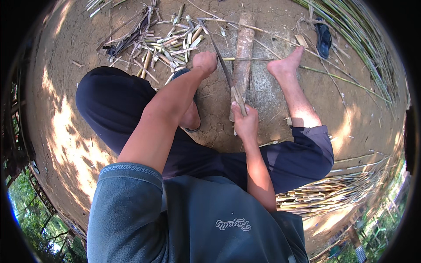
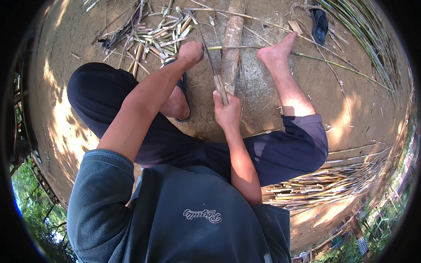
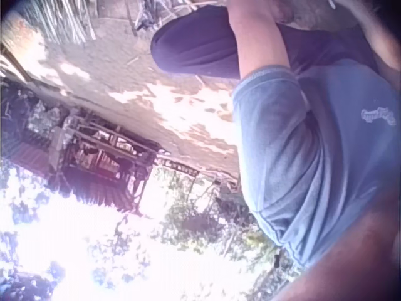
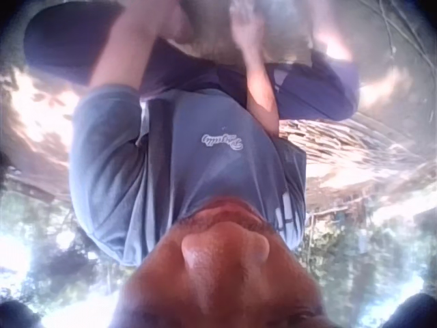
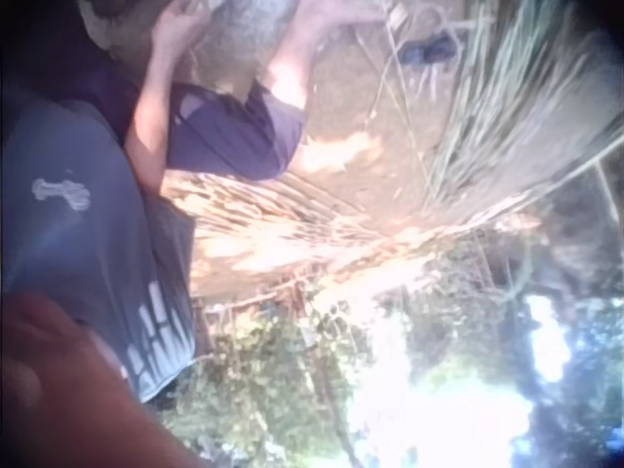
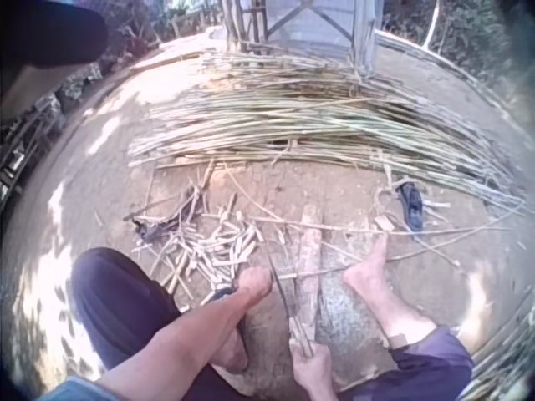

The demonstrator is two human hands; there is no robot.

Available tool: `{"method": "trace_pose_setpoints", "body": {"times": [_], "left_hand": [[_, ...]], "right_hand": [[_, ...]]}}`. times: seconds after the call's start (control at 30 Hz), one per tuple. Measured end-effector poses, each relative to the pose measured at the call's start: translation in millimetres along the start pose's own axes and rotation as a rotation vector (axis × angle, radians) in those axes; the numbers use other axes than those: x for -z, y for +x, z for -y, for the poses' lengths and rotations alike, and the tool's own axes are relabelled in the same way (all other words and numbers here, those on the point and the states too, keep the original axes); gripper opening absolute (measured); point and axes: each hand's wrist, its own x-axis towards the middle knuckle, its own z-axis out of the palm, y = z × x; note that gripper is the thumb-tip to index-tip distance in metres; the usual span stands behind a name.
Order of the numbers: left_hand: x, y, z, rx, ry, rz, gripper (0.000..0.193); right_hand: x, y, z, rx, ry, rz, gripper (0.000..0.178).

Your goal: The person sits on the ground and uses a machete to split long bamboo stalks into thin strips. They hold the stalks with their hands and feet, striking them against a wooden block to separate the fibers. The resulting strips are placed in a pile on the ground.

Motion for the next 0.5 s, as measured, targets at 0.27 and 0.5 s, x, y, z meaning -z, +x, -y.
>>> {"method": "trace_pose_setpoints", "body": {"times": [0.27,0.5], "left_hand": [[12,1,-1,0.014,0.025,0.065,0.025],[5,6,2,0.009,-0.012,0.026,0.022]], "right_hand": [[44,-94,5,-0.07,0.073,-0.003,0.028],[-6,5,9,-0.039,0.032,-0.019,0.036]]}}
